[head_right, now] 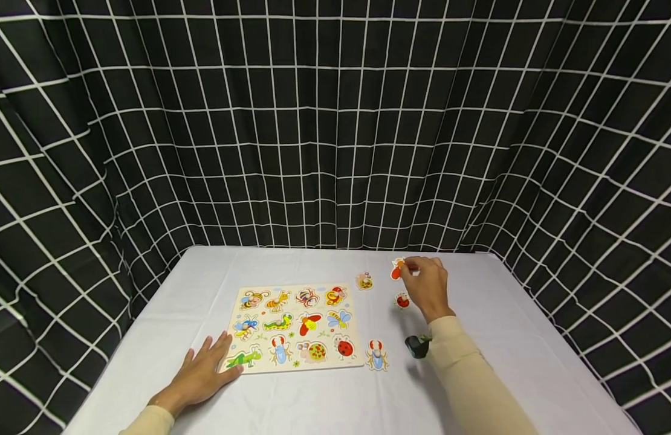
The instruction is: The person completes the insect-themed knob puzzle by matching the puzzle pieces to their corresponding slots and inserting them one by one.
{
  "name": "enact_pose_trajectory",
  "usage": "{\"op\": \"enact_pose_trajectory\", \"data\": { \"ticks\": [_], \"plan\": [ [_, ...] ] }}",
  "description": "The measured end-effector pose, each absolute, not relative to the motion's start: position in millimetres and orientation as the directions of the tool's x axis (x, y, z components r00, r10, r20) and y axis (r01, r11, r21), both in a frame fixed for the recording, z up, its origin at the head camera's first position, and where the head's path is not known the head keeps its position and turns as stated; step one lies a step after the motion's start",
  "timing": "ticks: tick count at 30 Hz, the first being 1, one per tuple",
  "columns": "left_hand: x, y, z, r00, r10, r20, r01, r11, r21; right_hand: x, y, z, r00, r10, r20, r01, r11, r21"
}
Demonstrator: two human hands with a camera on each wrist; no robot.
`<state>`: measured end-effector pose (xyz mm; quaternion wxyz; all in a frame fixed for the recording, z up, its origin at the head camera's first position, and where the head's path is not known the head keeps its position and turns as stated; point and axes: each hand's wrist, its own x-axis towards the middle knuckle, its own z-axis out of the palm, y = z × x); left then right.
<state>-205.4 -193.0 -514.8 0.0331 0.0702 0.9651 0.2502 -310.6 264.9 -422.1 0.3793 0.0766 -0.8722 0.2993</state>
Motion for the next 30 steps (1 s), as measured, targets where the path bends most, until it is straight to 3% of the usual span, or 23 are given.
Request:
{"op": "enact_pose_trajectory", "data": {
  "ticks": [30],
  "plan": [
    [-203.7,-192.4,-512.2,-0.988,0.155,-0.020,0.124,0.854,0.505,-313.1,148.2,-420.5,-0.673,-0.069,0.736,-0.568,0.686,-0.455]
  ]
}}
